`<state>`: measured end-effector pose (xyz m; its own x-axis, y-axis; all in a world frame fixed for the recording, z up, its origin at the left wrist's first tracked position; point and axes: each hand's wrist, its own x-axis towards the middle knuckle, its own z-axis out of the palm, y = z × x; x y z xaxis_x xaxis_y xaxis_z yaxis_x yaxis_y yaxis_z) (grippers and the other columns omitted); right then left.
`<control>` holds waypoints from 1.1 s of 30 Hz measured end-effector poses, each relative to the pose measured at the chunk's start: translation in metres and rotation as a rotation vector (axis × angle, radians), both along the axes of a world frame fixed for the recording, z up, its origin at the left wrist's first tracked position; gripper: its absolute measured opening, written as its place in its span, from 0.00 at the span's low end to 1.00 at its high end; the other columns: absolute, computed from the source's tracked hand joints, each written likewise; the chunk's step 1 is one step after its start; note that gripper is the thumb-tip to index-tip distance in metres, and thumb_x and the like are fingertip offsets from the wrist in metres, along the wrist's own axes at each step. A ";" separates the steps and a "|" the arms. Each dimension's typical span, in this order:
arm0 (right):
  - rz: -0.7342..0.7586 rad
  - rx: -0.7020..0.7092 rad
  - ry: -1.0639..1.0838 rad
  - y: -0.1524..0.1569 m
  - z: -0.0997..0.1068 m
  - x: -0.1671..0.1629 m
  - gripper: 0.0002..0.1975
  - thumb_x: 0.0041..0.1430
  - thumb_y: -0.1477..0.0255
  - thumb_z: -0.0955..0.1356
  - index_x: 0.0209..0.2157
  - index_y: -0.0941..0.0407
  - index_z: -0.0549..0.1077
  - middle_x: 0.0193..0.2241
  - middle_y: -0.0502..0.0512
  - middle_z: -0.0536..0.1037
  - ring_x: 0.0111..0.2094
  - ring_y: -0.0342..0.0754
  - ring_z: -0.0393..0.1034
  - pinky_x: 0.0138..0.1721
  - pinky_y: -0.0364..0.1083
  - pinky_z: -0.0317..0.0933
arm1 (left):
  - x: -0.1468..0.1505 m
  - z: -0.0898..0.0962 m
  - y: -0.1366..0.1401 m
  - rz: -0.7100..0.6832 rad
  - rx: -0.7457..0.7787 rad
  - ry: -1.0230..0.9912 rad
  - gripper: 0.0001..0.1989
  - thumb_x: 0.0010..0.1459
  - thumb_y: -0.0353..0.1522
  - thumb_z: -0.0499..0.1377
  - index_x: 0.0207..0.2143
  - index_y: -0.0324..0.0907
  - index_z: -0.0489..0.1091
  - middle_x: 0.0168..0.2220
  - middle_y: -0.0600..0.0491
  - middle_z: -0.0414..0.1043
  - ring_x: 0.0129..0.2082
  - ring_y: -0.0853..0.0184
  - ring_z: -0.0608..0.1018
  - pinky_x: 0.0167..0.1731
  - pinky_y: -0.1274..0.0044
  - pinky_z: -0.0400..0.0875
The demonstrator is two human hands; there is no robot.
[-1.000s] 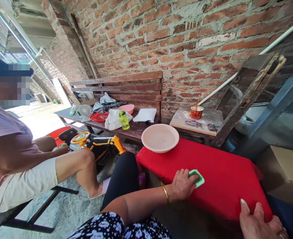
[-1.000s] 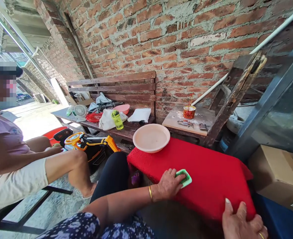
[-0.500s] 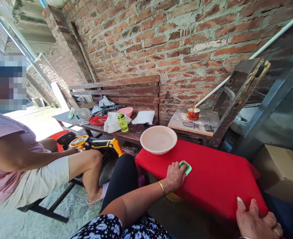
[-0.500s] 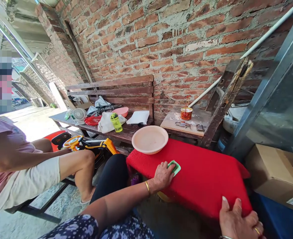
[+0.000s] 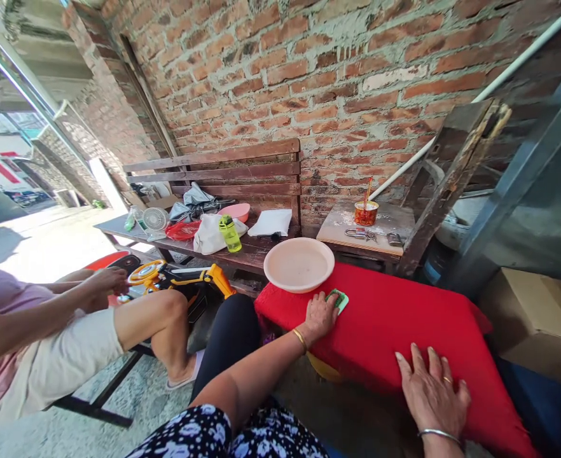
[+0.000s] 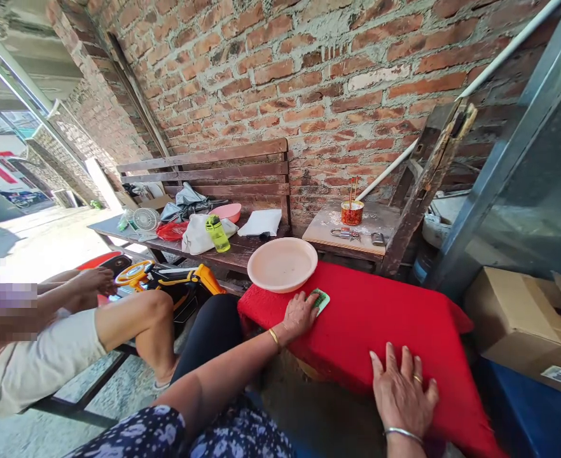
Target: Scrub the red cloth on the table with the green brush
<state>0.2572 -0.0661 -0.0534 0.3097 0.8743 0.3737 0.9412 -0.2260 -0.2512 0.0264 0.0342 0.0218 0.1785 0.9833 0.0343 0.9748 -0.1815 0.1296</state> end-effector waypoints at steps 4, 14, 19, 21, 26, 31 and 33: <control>-0.098 0.124 0.085 0.000 0.003 0.022 0.33 0.64 0.48 0.53 0.56 0.53 0.73 0.57 0.69 0.70 0.59 0.68 0.61 0.54 0.69 0.53 | 0.023 -0.010 -0.018 -0.153 0.035 -0.002 0.23 0.65 0.41 0.54 0.61 0.53 0.60 0.50 0.48 0.65 0.48 0.58 0.69 0.46 0.68 0.67; -0.025 -0.050 0.012 0.030 -0.001 -0.015 0.36 0.65 0.50 0.52 0.54 0.60 0.74 0.57 0.73 0.69 0.58 0.68 0.63 0.55 0.68 0.54 | -0.001 -0.015 -0.022 -0.199 0.084 0.001 0.21 0.66 0.42 0.53 0.61 0.55 0.61 0.49 0.48 0.65 0.47 0.59 0.70 0.47 0.68 0.67; 0.063 0.050 -0.074 0.026 0.005 -0.038 0.30 0.67 0.55 0.54 0.53 0.56 0.76 0.56 0.70 0.71 0.57 0.65 0.64 0.54 0.67 0.55 | -0.012 -0.008 -0.008 -0.022 0.035 -0.006 0.22 0.65 0.40 0.54 0.61 0.52 0.61 0.50 0.48 0.65 0.49 0.58 0.69 0.48 0.68 0.67; -0.005 0.026 -0.045 0.023 0.002 -0.020 0.31 0.66 0.53 0.54 0.55 0.55 0.75 0.56 0.70 0.71 0.57 0.66 0.64 0.53 0.67 0.55 | 0.006 -0.012 -0.018 -0.101 0.059 -0.014 0.22 0.65 0.40 0.53 0.61 0.52 0.60 0.49 0.48 0.66 0.48 0.58 0.69 0.47 0.67 0.67; -0.201 -0.134 0.043 0.024 -0.004 0.021 0.34 0.65 0.50 0.53 0.58 0.56 0.72 0.57 0.71 0.70 0.58 0.67 0.63 0.53 0.65 0.55 | 0.051 -0.021 -0.048 -0.427 0.150 -0.007 0.22 0.67 0.43 0.49 0.61 0.53 0.59 0.46 0.48 0.66 0.43 0.60 0.70 0.44 0.68 0.68; -0.037 -0.107 -0.086 0.028 0.003 -0.020 0.27 0.66 0.58 0.58 0.55 0.58 0.74 0.58 0.72 0.69 0.59 0.65 0.61 0.56 0.65 0.53 | 0.045 -0.017 -0.038 -0.332 0.115 -0.060 0.23 0.66 0.45 0.50 0.61 0.54 0.61 0.47 0.48 0.67 0.44 0.59 0.70 0.45 0.67 0.68; 0.058 -0.071 -0.136 0.029 0.005 -0.039 0.24 0.66 0.61 0.59 0.54 0.57 0.74 0.58 0.71 0.69 0.59 0.64 0.61 0.57 0.64 0.52 | 0.042 -0.013 -0.031 -0.208 0.063 -0.125 0.23 0.65 0.44 0.52 0.61 0.52 0.61 0.48 0.47 0.67 0.45 0.58 0.71 0.45 0.67 0.69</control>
<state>0.2178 -0.0374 -0.0481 0.2089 0.9149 0.3455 0.9773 -0.1830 -0.1063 0.0681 0.0035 0.0091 0.3671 0.9212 0.1289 0.8928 -0.3878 0.2291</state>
